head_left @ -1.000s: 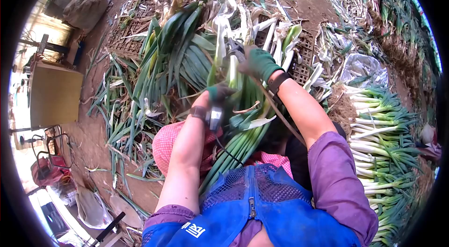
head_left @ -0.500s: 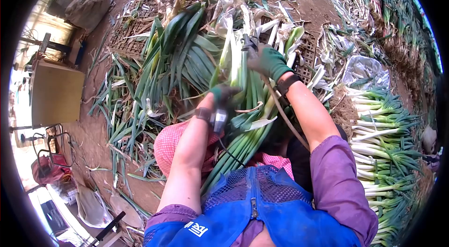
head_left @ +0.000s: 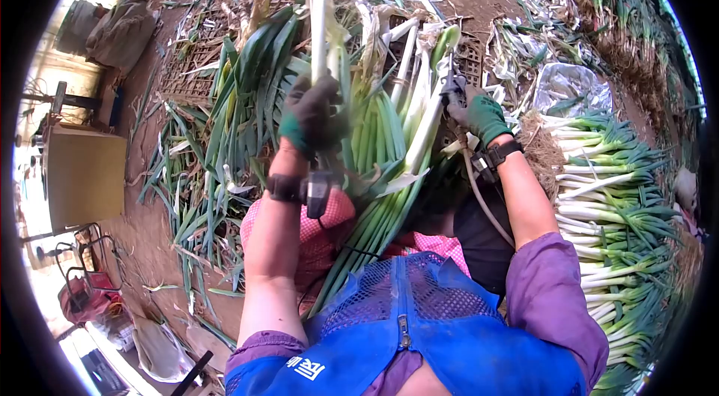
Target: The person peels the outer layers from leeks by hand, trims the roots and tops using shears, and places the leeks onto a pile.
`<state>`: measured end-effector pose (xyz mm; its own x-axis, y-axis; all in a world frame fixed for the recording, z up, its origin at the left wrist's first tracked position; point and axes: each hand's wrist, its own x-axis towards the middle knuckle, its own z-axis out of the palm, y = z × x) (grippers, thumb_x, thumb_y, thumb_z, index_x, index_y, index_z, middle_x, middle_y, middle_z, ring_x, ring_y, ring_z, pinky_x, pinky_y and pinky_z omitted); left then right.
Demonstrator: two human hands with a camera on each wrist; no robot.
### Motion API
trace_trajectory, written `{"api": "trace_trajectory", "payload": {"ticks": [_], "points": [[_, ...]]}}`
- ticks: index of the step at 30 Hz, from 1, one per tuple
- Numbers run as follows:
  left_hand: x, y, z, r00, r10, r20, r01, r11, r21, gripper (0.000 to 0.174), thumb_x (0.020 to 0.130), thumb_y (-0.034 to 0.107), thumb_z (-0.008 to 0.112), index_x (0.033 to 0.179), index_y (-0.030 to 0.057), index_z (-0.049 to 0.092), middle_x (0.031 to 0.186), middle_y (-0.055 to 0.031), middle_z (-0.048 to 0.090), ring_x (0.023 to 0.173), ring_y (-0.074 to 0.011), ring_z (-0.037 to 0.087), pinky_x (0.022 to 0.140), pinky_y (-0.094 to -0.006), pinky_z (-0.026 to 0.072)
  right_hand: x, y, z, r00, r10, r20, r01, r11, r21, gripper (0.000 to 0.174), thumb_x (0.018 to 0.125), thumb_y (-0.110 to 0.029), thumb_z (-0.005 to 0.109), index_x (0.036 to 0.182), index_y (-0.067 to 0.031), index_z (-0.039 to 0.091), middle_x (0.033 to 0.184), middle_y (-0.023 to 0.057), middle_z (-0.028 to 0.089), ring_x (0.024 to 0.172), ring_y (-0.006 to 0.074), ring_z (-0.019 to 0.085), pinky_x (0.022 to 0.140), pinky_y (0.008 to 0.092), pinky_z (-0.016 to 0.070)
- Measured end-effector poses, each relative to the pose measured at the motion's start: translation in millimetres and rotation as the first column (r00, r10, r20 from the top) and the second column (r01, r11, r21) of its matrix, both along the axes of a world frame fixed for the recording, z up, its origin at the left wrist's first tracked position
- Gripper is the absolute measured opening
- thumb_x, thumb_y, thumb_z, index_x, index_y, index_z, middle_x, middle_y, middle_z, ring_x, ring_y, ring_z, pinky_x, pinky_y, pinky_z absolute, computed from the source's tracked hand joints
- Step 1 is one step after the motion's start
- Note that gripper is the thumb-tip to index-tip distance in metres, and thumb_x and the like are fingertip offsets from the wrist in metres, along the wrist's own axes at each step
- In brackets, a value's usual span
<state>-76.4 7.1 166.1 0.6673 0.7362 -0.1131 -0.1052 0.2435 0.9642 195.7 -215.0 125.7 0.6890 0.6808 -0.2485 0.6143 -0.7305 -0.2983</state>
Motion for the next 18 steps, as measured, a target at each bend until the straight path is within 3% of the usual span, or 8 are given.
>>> {"api": "trace_trajectory", "payload": {"ticks": [4,6,10,11,14,15,17,18], "points": [[-13,3,33,0.992,-0.003,0.127,0.005,1.000,-0.014,0.030,0.086,0.014,0.067,0.113,0.0019,0.060,0.092,-0.0052,0.066,0.082,-0.0135,0.062,0.074,-0.0285,0.0511,-20,11,19,0.994,0.108,0.035,-0.113,0.946,0.304,0.043,0.087,-0.039,0.056,0.108,-0.0013,0.059,0.112,0.0201,0.062,0.104,0.0340,0.060,0.093,0.0431,0.0462],[-14,0,40,0.981,-0.194,-0.019,0.190,0.975,-0.112,0.030,0.085,0.013,0.067,0.113,0.0021,0.060,0.094,-0.0057,0.067,0.083,-0.0138,0.063,0.075,-0.0287,0.0511,-42,31,46,0.914,0.224,-0.340,-0.042,0.882,0.469,0.046,0.089,-0.040,0.058,0.111,-0.0004,0.060,0.107,0.0163,0.064,0.103,0.0281,0.061,0.092,0.0429,0.0472],[-3,-35,20,0.679,-0.505,-0.533,0.458,0.859,-0.229,0.037,0.077,0.015,0.077,0.109,0.0042,0.062,0.094,-0.0054,0.068,0.083,-0.0156,0.063,0.076,-0.0310,0.0511,-68,83,36,0.240,0.455,-0.857,0.534,0.675,0.508,0.046,0.093,-0.042,0.057,0.113,-0.0006,0.058,0.098,0.0086,0.065,0.099,0.0221,0.062,0.090,0.0434,0.0493],[2,-41,1,0.601,-0.648,-0.468,0.606,0.751,-0.262,0.039,0.077,0.015,0.077,0.111,0.0023,0.061,0.093,-0.0051,0.067,0.082,-0.0141,0.062,0.076,-0.0291,0.0508,-70,98,37,0.118,0.483,-0.868,0.588,0.670,0.453,0.043,0.095,-0.040,0.056,0.114,-0.0011,0.056,0.101,0.0095,0.063,0.097,0.0240,0.062,0.089,0.0439,0.0503],[7,-50,-22,0.756,-0.547,-0.359,0.477,0.836,-0.270,0.042,0.081,0.018,0.077,0.115,0.0020,0.059,0.090,-0.0051,0.066,0.081,-0.0128,0.061,0.073,-0.0261,0.0502,-76,110,23,0.301,0.329,-0.895,0.654,0.612,0.445,0.037,0.098,-0.033,0.054,0.114,0.0003,0.057,0.117,0.0107,0.057,0.096,0.0202,0.063,0.083,0.0341,0.0546],[11,-46,-22,0.838,-0.414,-0.355,0.365,0.910,-0.198,0.042,0.082,0.019,0.076,0.116,0.0022,0.058,0.088,-0.0049,0.065,0.080,-0.0125,0.061,0.072,-0.0251,0.0498,-72,109,3,0.785,0.414,-0.461,0.059,0.691,0.721,0.034,0.098,-0.029,0.055,0.117,-0.0011,0.059,0.111,0.0092,0.059,0.094,0.0174,0.064,0.080,0.0303,0.0557],[16,-21,-16,0.965,-0.240,-0.111,0.205,0.944,-0.259,0.034,0.085,0.019,0.074,0.111,0.0034,0.058,0.080,-0.0019,0.062,0.066,-0.0107,0.056,0.062,-0.0239,0.0469,-106,112,46,0.397,0.436,-0.808,0.483,0.649,0.588,0.035,0.098,-0.026,0.050,0.115,0.0027,0.062,0.104,0.0133,0.064,0.092,0.0181,0.063,0.079,0.0281,0.0558],[12,-15,-5,0.994,-0.098,-0.037,0.086,0.966,-0.243,0.029,0.086,0.019,0.073,0.106,0.0034,0.059,0.076,-0.0016,0.061,0.062,-0.0101,0.055,0.060,-0.0235,0.0456,-107,117,37,0.404,0.483,-0.777,0.372,0.690,0.622,0.036,0.098,-0.028,0.051,0.117,-0.0010,0.064,0.107,0.0111,0.065,0.091,0.0141,0.060,0.081,0.0262,0.0517]]}}
